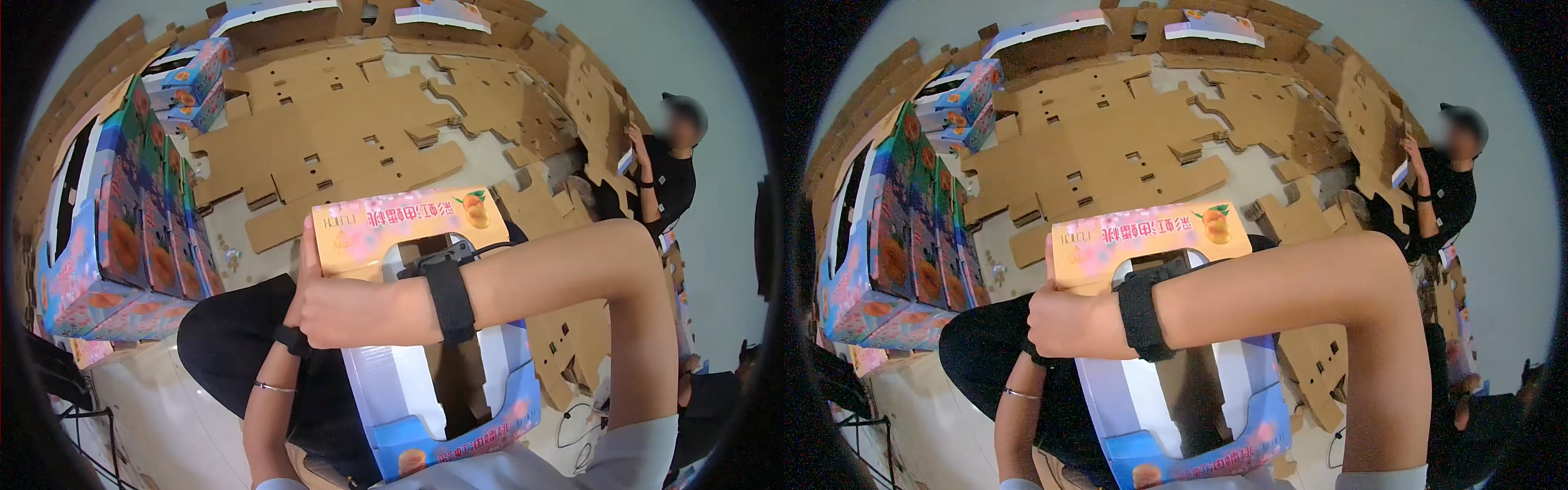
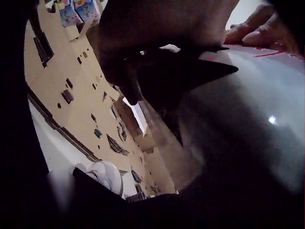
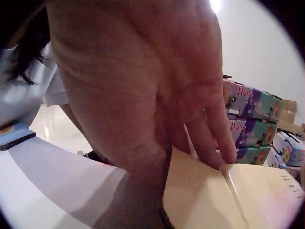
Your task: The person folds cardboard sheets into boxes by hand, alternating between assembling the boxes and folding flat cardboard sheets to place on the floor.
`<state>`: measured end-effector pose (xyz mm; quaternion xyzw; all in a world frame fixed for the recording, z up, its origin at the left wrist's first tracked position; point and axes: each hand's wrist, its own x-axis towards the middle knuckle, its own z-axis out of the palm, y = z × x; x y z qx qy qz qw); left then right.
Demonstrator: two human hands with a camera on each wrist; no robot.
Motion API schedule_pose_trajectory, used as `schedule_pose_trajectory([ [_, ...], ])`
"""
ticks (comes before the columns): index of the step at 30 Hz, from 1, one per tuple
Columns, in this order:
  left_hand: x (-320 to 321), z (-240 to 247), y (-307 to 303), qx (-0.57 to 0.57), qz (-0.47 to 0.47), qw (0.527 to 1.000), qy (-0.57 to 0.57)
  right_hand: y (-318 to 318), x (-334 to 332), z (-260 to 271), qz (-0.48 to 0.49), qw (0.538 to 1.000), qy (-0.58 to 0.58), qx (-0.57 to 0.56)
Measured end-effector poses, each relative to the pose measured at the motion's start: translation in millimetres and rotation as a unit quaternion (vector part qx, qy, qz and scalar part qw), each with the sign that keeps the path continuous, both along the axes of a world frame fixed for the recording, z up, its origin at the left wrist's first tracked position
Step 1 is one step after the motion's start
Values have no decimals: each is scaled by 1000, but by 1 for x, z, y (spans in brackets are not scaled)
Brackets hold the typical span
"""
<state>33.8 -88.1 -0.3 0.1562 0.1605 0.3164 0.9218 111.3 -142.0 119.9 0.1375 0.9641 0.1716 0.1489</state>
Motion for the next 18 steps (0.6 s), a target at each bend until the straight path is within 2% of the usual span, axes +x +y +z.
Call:
schedule_pose_trajectory([
  [2,1,-6,1,-4,24,1000,14,5,0,-11,-9,1000,10,-13],
  [4,-1,-9,1,18,44,998,39,19,-3,-21,4,978,158,-134],
  [7,-7,-19,4,84,74,989,95,23,3,-10,-21,991,122,-51],
  [9,-11,-27,7,135,92,977,140,21,9,5,-24,991,134,-16],
  [11,-13,-35,8,197,111,956,188,23,19,34,-66,986,153,-9],
  [13,-18,-43,8,281,138,918,244,17,45,53,-105,942,319,12],
  [15,-22,-53,9,376,181,854,311,-10,67,65,-191,897,396,-51],
  [17,-28,-46,11,432,238,781,384,-55,100,76,-264,892,312,-192],
  [18,-34,-23,3,416,249,769,416,-73,114,70,-271,862,328,-277],
])
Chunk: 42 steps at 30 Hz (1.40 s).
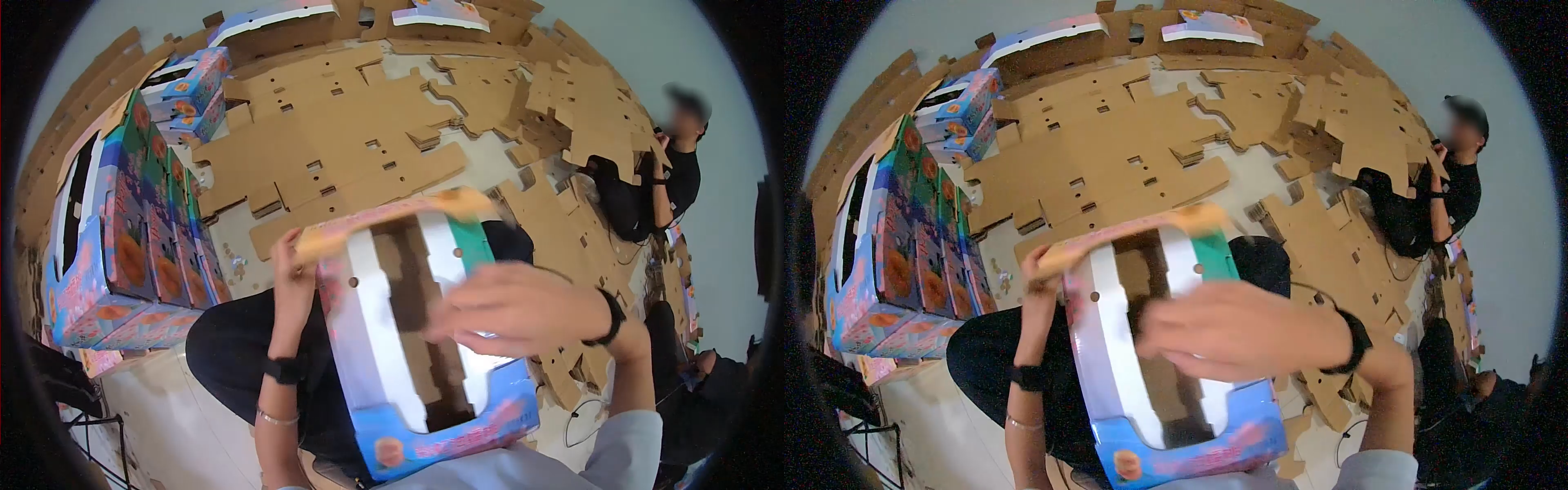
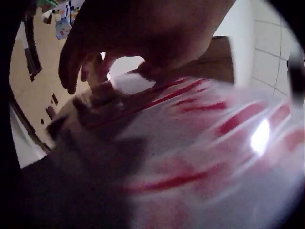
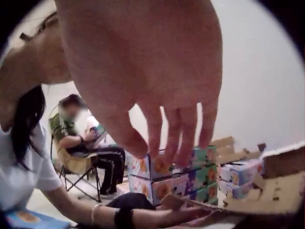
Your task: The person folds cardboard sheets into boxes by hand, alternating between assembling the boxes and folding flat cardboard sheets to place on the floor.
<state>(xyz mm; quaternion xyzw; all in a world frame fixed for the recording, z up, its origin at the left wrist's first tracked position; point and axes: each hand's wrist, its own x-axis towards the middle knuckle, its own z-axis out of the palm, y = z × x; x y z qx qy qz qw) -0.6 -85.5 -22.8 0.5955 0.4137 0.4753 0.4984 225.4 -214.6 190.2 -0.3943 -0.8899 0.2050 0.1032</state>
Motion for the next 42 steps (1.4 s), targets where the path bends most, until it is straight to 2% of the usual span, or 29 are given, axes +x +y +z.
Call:
schedule_pose_trajectory([
  [2,-13,46,-19,-35,89,994,58,-41,30,-26,-64,993,10,-99],
  [3,-28,51,-27,-34,60,995,76,-59,38,-39,-108,985,16,-131],
  [4,-44,53,-36,-32,30,995,93,-75,40,-49,-109,985,18,-130],
  [6,-57,66,-69,-110,-46,988,98,-101,38,-64,-235,965,64,-100],
  [8,-52,79,-105,-68,-146,973,163,-118,33,-70,-262,961,43,-73],
  [10,-44,89,-136,-10,-166,961,222,-130,31,-72,-291,955,23,-50],
  [12,-53,89,-150,100,-236,906,338,-136,36,-71,-360,924,72,-109],
  [14,-55,88,-164,74,-267,908,315,-140,39,-67,-336,932,68,-119],
  [16,-64,92,-170,-43,-295,924,241,-143,44,-66,-310,940,64,-126],
  [17,-69,90,-170,-38,-295,923,243,-145,47,-66,-277,944,89,-155],
  [18,-75,87,-170,-36,-335,918,211,-148,51,-67,-242,946,113,-184],
  [19,-78,86,-168,-36,-374,909,181,-152,55,-72,-242,935,155,-206],
  [20,-81,84,-164,-34,-374,909,183,-153,58,-72,-242,935,157,-204],
  [22,-83,81,-159,-77,-411,900,122,-154,61,-72,-229,911,238,-246],
  [24,-80,88,-154,-105,-417,896,111,-152,66,-74,-214,910,245,-257],
  [26,-78,90,-151,-130,-420,893,97,-150,70,-77,-195,910,250,-266],
  [28,-79,83,-148,-184,-401,897,30,-149,73,-80,-195,867,342,-305],
  [29,-79,80,-148,-183,-402,897,30,-148,71,-81,-196,867,343,-304],
  [31,-79,67,-158,-159,-330,925,103,-149,63,-86,-263,871,337,-243],
  [32,-80,54,-166,-160,-309,931,109,-149,63,-89,-266,870,338,-240],
  [36,-81,41,-172,-141,-287,946,60,-146,61,-100,-252,844,374,-289],
  [38,-89,38,-178,-139,-286,947,36,-148,63,-102,-214,832,408,-309],
  [39,-96,33,-186,-282,-255,920,-96,-150,65,-103,-216,831,409,-310],
  [40,-106,23,-197,-413,-213,857,-225,-152,68,-102,-228,789,450,-351],
  [41,-147,-23,-200,-486,-246,679,-493,-152,70,-101,-237,744,488,-390],
  [42,-154,-33,-199,-458,-251,707,-476,-151,71,-100,-238,745,487,-389],
])
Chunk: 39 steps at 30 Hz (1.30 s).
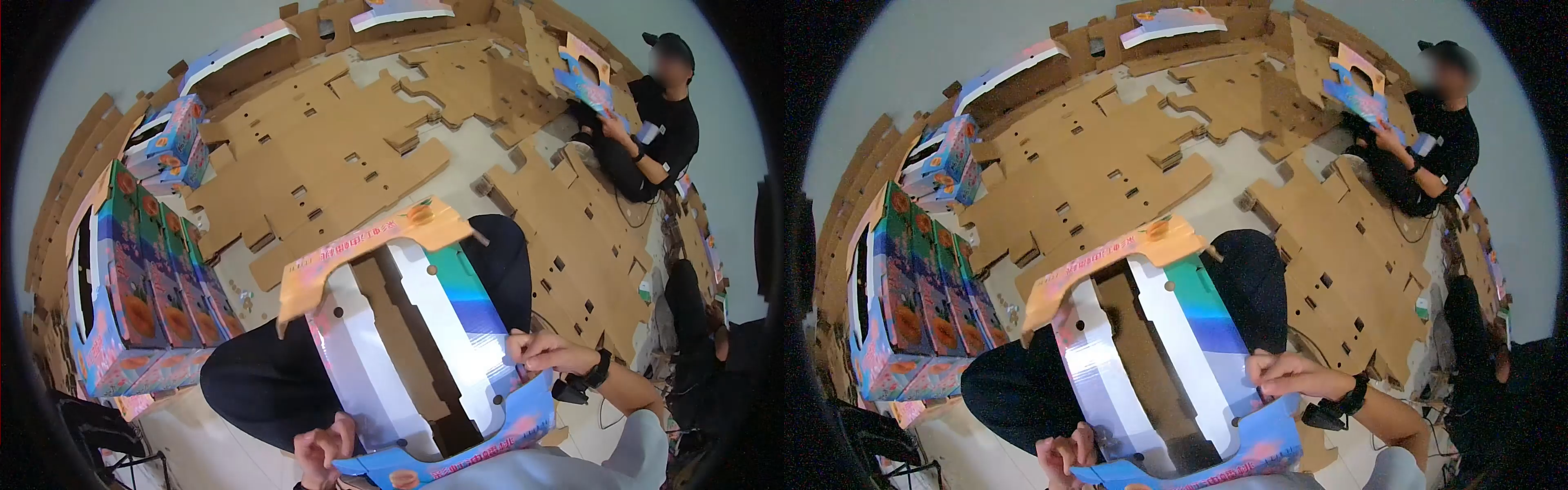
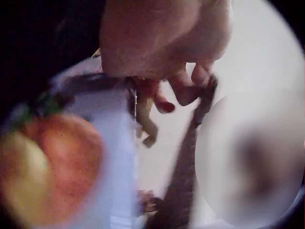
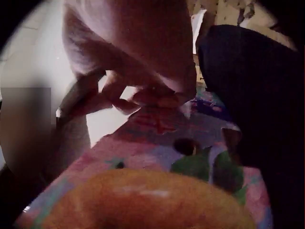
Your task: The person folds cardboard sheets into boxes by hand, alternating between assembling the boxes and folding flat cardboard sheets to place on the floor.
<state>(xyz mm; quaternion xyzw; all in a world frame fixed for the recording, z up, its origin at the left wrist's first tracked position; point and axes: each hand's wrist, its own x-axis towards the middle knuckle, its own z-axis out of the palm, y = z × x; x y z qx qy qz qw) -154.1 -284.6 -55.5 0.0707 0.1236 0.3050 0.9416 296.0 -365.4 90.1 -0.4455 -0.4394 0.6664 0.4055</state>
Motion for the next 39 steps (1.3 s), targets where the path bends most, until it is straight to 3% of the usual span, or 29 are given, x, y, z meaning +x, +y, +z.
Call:
schedule_pose_trajectory([
  [1,24,35,10,134,-13,985,111,1,1,2,-7,1000,-14,-14],
  [2,54,78,25,262,-25,939,221,2,2,3,-14,999,-26,-29],
  [4,68,95,38,383,-53,832,397,23,1,11,-6,998,-50,32],
  [5,78,105,48,448,-53,784,427,37,-5,27,28,971,-225,79],
  [6,80,100,56,468,-47,776,420,48,-12,36,59,910,-393,122],
  [7,89,110,68,536,-91,714,440,60,-22,35,59,910,-392,122],
  [8,101,123,82,599,-132,645,455,72,-33,34,116,831,-486,245],
  [9,117,133,90,600,-132,645,455,83,-40,32,170,723,-564,361],
  [11,142,149,93,774,-149,430,439,101,-48,26,197,702,-592,344],
  [12,138,152,94,773,-151,429,442,107,-49,25,226,678,-617,329],
  [14,129,154,102,793,-65,358,489,111,-40,40,138,684,-621,357],
  [15,116,160,107,750,7,378,542,106,-25,50,41,678,-627,382],
  [16,94,159,110,656,5,426,623,100,-8,60,-8,702,-635,322],
  [17,67,146,115,596,34,457,659,92,14,70,-23,786,-581,210],
  [18,55,160,112,554,-10,461,693,85,25,79,-103,821,-550,112],
  [19,42,164,107,468,-67,545,693,79,35,85,-183,840,-510,12],
  [20,30,163,99,373,-122,619,680,66,56,71,-185,840,-510,13],
  [23,33,153,71,435,-101,620,644,35,104,15,-223,769,-584,136],
  [25,35,146,77,474,-65,632,610,29,113,6,-195,887,-416,-33],
  [26,26,139,84,484,-42,646,589,32,119,9,-194,888,-416,-29],
  [27,25,144,103,522,-47,603,602,38,127,15,-221,863,-447,-83],
  [28,33,156,119,540,-17,599,591,42,133,18,-248,833,-475,-138],
  [29,27,154,140,530,-7,591,608,44,140,21,-246,834,-475,-134],
  [31,26,159,177,477,47,653,586,47,155,25,-356,909,-210,-57],
  [32,24,159,197,479,9,662,576,43,158,25,-358,909,-208,-55],
  [34,43,160,201,595,45,531,601,36,168,25,-450,880,-150,-23],
  [36,47,149,193,657,20,454,601,21,182,21,-457,877,-149,-14],
  [38,44,137,184,660,-33,419,623,16,194,16,-459,876,-149,-7],
  [39,44,134,181,677,-40,344,649,16,199,13,-448,879,-164,-4],
])
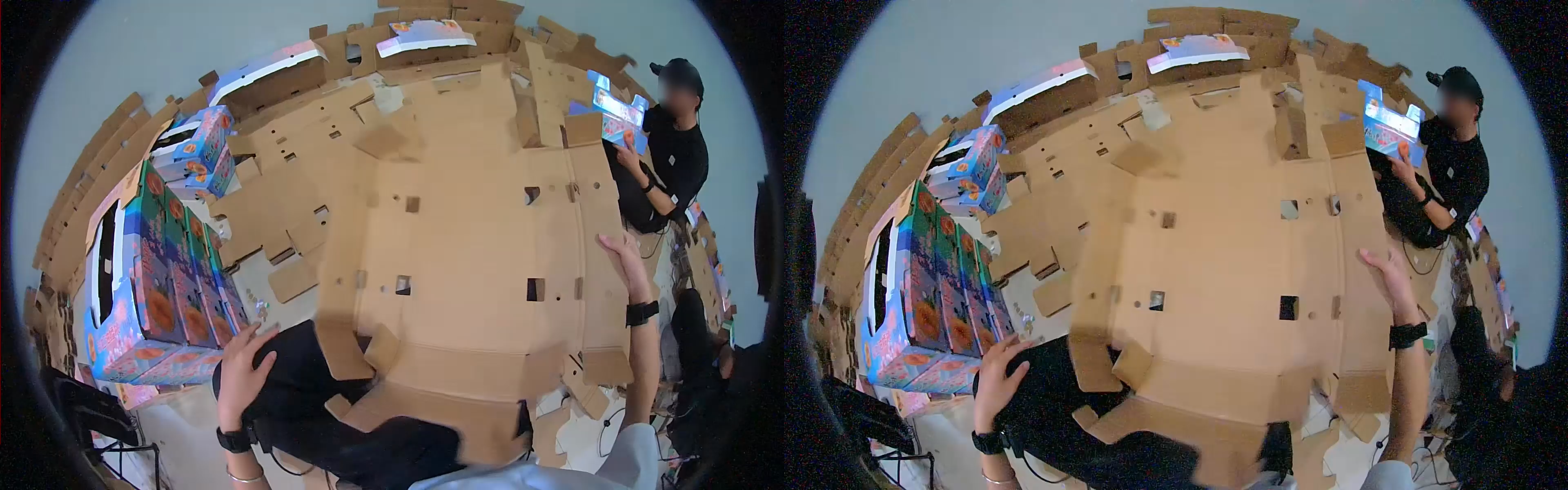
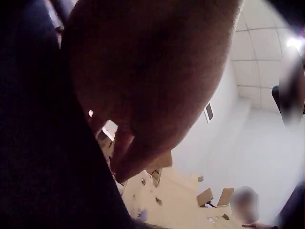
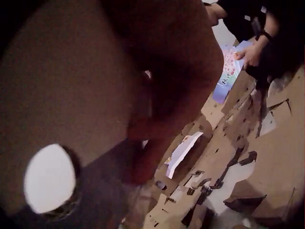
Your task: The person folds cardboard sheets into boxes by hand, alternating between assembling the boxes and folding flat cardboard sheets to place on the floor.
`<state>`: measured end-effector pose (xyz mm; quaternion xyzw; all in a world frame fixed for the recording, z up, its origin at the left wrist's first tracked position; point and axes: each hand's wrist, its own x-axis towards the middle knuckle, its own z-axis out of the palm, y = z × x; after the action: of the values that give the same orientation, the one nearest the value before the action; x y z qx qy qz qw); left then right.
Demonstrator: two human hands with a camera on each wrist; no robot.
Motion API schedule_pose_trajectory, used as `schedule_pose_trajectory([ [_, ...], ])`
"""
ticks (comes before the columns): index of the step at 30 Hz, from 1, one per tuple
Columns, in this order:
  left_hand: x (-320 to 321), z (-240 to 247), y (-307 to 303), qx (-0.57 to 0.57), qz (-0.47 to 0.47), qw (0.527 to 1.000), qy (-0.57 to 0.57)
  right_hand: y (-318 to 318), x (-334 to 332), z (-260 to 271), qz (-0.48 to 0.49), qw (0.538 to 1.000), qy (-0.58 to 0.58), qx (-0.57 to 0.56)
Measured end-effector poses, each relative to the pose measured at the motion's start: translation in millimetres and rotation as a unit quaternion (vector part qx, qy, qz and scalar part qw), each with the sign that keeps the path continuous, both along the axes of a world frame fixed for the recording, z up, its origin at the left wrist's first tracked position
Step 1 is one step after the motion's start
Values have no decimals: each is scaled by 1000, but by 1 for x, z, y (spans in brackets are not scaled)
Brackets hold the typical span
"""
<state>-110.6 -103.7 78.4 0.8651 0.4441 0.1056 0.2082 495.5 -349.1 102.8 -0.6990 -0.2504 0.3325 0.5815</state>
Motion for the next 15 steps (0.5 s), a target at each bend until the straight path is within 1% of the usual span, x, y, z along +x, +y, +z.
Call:
schedule_pose_trajectory([
  [1,2,-4,-3,2,0,1000,-4,0,3,0,10,1000,-13,-4],
  [2,5,-9,-5,32,25,999,8,16,-5,10,10,1000,-17,-1],
  [3,8,-11,-8,63,51,996,23,44,-16,19,32,999,18,36],
  [4,14,-10,-11,67,64,995,32,69,-27,28,53,994,56,73],
  [5,17,-10,-12,56,62,996,26,90,-24,29,74,996,-15,54],
  [7,18,-12,-11,42,54,998,-12,130,-112,83,138,972,-132,137],
  [8,17,-14,-11,63,53,996,-19,150,-157,111,164,952,-186,181],
  [9,17,-14,-9,71,52,996,-19,179,-158,131,171,957,-120,201],
  [11,16,-14,-7,3,74,993,-89,245,-161,166,176,951,-108,231],
  [12,12,-25,-6,38,75,989,-123,284,-155,181,165,955,-78,234],
  [13,9,-22,-8,88,34,988,-120,327,-151,197,141,956,-34,253],
  [14,16,-19,-10,75,76,991,-85,366,-168,211,84,937,32,337],
  [15,22,-16,-14,61,118,990,-46,395,-175,221,26,904,102,414],
])
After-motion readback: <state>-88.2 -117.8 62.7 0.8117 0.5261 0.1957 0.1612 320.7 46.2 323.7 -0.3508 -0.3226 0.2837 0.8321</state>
